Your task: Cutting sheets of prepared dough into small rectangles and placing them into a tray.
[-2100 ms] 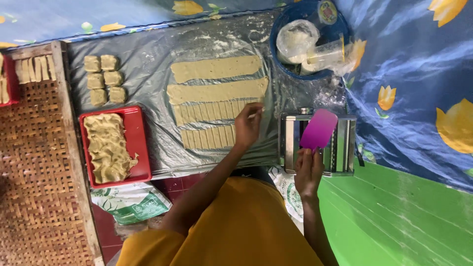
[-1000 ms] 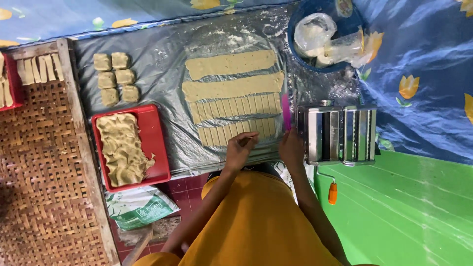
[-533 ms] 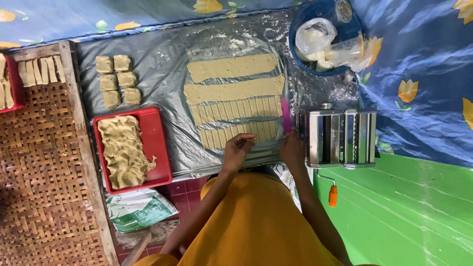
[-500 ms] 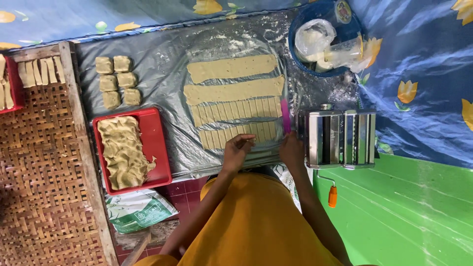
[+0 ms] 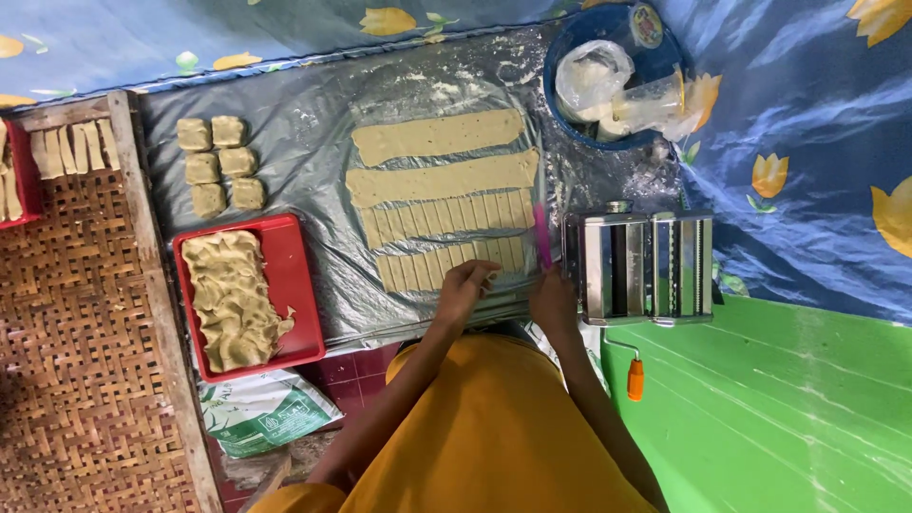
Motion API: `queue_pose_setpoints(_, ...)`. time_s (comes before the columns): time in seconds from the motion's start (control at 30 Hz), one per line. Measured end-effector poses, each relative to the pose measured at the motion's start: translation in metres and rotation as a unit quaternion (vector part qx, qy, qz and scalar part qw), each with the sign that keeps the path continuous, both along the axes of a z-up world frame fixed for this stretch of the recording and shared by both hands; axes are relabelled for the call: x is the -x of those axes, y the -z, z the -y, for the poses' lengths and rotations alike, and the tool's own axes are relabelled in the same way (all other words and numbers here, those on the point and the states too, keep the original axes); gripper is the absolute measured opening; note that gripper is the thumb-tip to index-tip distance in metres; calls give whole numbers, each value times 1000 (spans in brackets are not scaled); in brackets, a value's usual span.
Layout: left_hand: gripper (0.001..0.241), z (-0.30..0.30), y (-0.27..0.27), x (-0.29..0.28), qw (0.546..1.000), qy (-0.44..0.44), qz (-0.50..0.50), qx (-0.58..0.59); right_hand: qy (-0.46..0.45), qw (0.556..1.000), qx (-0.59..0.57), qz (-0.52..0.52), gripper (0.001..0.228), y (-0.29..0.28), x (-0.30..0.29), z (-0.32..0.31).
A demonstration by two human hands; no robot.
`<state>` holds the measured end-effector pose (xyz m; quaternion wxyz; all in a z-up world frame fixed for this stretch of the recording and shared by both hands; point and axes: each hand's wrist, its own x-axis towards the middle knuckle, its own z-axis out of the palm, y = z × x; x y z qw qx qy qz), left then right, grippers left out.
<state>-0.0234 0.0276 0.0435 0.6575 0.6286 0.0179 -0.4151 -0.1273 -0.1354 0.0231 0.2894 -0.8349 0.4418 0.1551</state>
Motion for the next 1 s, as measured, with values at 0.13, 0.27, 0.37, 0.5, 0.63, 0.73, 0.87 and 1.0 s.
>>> queue_pose_setpoints(0.13, 31, 17, 4, -8, 998, 38, 39, -4, 47, 998, -32, 17, 41, -23, 11, -8)
queue_pose_setpoints(0.27, 22, 46, 27, -14, 996, 33, 22, -77, 44, 968, -67, 237, 31, -47, 29, -19)
queue_pose_setpoints(0.37, 30, 61, 0, -23, 999, 12, -29, -7, 9, 936, -22, 352, 23, -73, 32, -17)
queue_pose_setpoints(0.5, 40, 77, -51, -32, 969, -38, -197, 144, 111, 882, -218, 403, 29, -66, 50, -11)
queue_pose_setpoints(0.63, 39, 84, -81, -36, 973, -72, -169, 141, 118, 896, -229, 362, 30, -65, 62, 6)
queue_pose_setpoints(0.73, 24, 76, -37, -35, 995, -48, -35, 79, 120, 901, -198, 368, 29, -73, 69, 19)
queue_pose_setpoints(0.87, 23, 70, 10, -37, 983, -20, 130, -130, 142, 874, -218, 409, 30, -73, 75, 36)
queue_pose_setpoints(1.0, 24, 86, 39, -29, 929, 60, 323, -171, 144, 868, -209, 427, 31, -96, 62, 45)
